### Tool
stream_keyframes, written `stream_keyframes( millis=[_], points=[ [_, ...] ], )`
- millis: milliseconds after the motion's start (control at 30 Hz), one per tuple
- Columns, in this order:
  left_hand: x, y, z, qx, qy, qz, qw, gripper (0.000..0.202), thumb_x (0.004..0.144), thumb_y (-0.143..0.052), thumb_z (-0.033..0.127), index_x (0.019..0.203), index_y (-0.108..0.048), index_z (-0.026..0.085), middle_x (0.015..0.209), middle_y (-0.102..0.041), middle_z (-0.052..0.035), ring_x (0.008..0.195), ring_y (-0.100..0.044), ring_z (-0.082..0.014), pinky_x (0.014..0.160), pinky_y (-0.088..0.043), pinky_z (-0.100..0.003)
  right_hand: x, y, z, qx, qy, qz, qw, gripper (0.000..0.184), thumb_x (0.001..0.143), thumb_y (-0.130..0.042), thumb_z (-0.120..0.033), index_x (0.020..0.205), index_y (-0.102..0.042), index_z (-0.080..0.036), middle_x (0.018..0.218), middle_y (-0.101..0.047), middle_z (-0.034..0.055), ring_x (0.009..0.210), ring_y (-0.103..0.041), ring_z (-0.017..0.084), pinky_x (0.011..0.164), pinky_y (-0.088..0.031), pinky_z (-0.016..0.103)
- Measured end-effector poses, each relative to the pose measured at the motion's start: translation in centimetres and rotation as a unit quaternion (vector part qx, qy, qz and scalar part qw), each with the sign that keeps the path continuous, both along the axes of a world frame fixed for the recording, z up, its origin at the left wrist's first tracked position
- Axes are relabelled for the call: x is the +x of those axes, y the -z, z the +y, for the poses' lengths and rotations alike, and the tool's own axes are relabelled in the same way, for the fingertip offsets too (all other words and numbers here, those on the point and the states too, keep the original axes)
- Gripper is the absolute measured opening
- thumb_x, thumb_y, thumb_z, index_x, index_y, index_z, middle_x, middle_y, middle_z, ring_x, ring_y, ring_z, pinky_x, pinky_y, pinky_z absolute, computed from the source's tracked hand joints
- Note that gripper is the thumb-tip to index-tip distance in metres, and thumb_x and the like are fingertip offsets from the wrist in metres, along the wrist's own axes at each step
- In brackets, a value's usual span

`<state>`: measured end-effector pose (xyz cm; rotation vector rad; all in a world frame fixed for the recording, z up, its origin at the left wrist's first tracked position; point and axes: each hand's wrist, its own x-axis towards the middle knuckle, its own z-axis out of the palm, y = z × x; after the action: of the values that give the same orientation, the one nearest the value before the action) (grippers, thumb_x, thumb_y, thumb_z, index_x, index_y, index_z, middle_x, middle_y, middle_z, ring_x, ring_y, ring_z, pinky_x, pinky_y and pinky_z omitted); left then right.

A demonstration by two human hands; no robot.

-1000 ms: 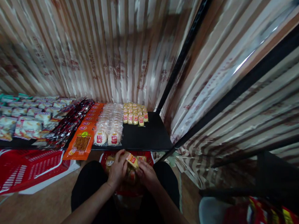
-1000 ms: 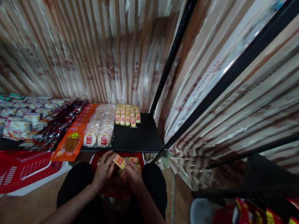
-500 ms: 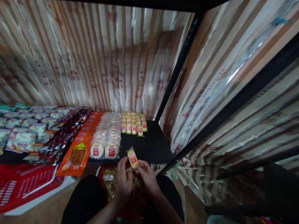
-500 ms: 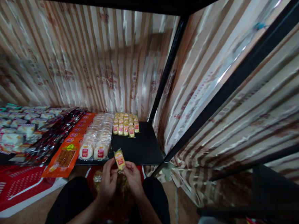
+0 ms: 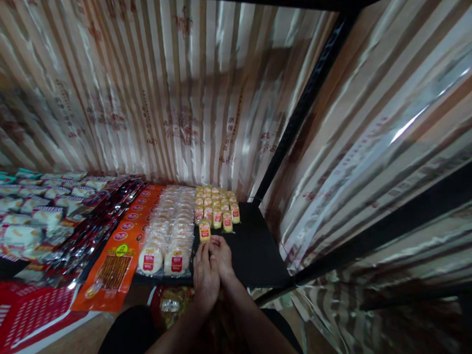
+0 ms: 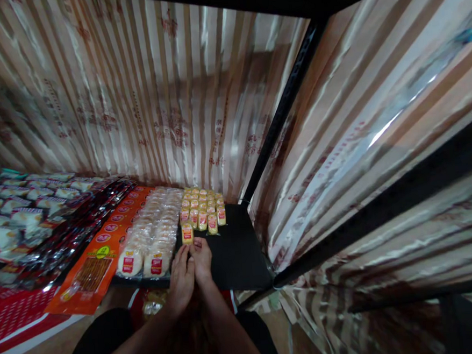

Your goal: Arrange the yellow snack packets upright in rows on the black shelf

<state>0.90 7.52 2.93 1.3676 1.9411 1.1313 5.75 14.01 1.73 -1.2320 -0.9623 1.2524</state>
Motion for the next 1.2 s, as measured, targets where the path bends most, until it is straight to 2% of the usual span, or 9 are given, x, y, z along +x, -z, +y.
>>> stream_keyframes(
  millis=[133, 267, 467, 667, 867, 1000, 1200],
  points=[
    [-0.4, 0.6, 2.3, -0.038, -0.021, -0.052, 0.998, 0.046, 0.088, -0.029, 0.026, 0.131, -0.038, 0.012, 0.141, -0.037, -0.0101, 0.132, -0.031, -0.0177, 0.111, -0.023, -0.034, -1.4, 0.2, 2.2, 0.022, 0.01, -0.04, 0.999, 0.021, 0.056, -0.064, -0.029, 0.072, -0.054, -0.02, 0.069, -0.061, -0.0016, 0.065, -0.059, 0.014, 0.066, -0.047, 0.027],
    [-0.9, 0.9, 3.6, -0.045, -0.019, -0.109, 0.993, 0.049, 0.091, -0.025, 0.034, 0.135, -0.029, 0.014, 0.143, -0.034, -0.0097, 0.131, -0.031, -0.0155, 0.109, -0.027, -0.031, -2.1, 0.5, 3.0, 0.023, 0.01, -0.063, 0.998, 0.019, 0.058, -0.061, -0.028, 0.073, -0.051, -0.022, 0.069, -0.06, -0.0027, 0.065, -0.058, 0.014, 0.063, -0.046, 0.025],
    [-1.4, 1.2, 4.2, -0.078, -0.008, -0.138, 0.987, 0.051, 0.091, -0.024, 0.033, 0.137, -0.026, 0.01, 0.145, -0.028, -0.0118, 0.133, -0.027, -0.0162, 0.11, -0.025, -0.033, -2.1, 0.9, 3.1, 0.051, -0.015, -0.129, 0.99, 0.015, 0.064, -0.058, -0.032, 0.074, -0.051, -0.022, 0.071, -0.061, -0.0006, 0.069, -0.059, 0.016, 0.066, -0.046, 0.026],
    [-1.7, 1.6, 4.8, -0.057, -0.001, -0.097, 0.994, 0.048, 0.09, -0.024, 0.034, 0.133, -0.035, 0.014, 0.142, -0.037, -0.0088, 0.131, -0.031, -0.0152, 0.11, -0.024, -0.031, -2.0, 0.5, 3.4, 0.067, -0.024, -0.246, 0.967, 0.014, 0.071, -0.051, -0.032, 0.079, -0.057, -0.022, 0.074, -0.061, 0.0001, 0.062, -0.057, 0.015, 0.061, -0.042, 0.027],
    [-1.4, 1.7, 4.6, -0.041, -0.011, -0.136, 0.99, 0.049, 0.09, -0.022, 0.03, 0.136, -0.03, 0.015, 0.144, -0.032, -0.0074, 0.133, -0.026, -0.0148, 0.111, -0.021, -0.032, -2.0, 0.2, 3.4, 0.068, -0.004, -0.286, 0.956, 0.013, 0.069, -0.053, -0.026, 0.08, -0.059, -0.023, 0.087, -0.058, 0.0012, 0.061, -0.052, 0.013, 0.061, -0.04, 0.026],
    [-1.4, 1.5, 4.7, -0.03, 0.001, -0.165, 0.986, 0.049, 0.09, -0.023, 0.026, 0.137, -0.027, 0.014, 0.142, -0.036, -0.0073, 0.134, -0.024, -0.0144, 0.112, -0.019, -0.032, -2.2, 0.2, 3.6, 0.065, -0.012, -0.288, 0.955, 0.017, 0.068, -0.051, -0.021, 0.082, -0.059, -0.023, 0.086, -0.059, 0.0003, 0.061, -0.052, 0.013, 0.062, -0.039, 0.026],
    [-1.4, 1.7, 5.2, -0.028, -0.002, -0.176, 0.984, 0.051, 0.09, -0.021, 0.028, 0.137, -0.028, 0.013, 0.143, -0.034, -0.0076, 0.134, -0.024, -0.0143, 0.112, -0.018, -0.03, -2.5, 0.7, 4.1, 0.082, -0.024, -0.223, 0.971, 0.019, 0.069, -0.049, -0.02, 0.084, -0.06, -0.023, 0.085, -0.062, -0.0005, 0.067, -0.055, 0.014, 0.066, -0.042, 0.025]
  ],
)
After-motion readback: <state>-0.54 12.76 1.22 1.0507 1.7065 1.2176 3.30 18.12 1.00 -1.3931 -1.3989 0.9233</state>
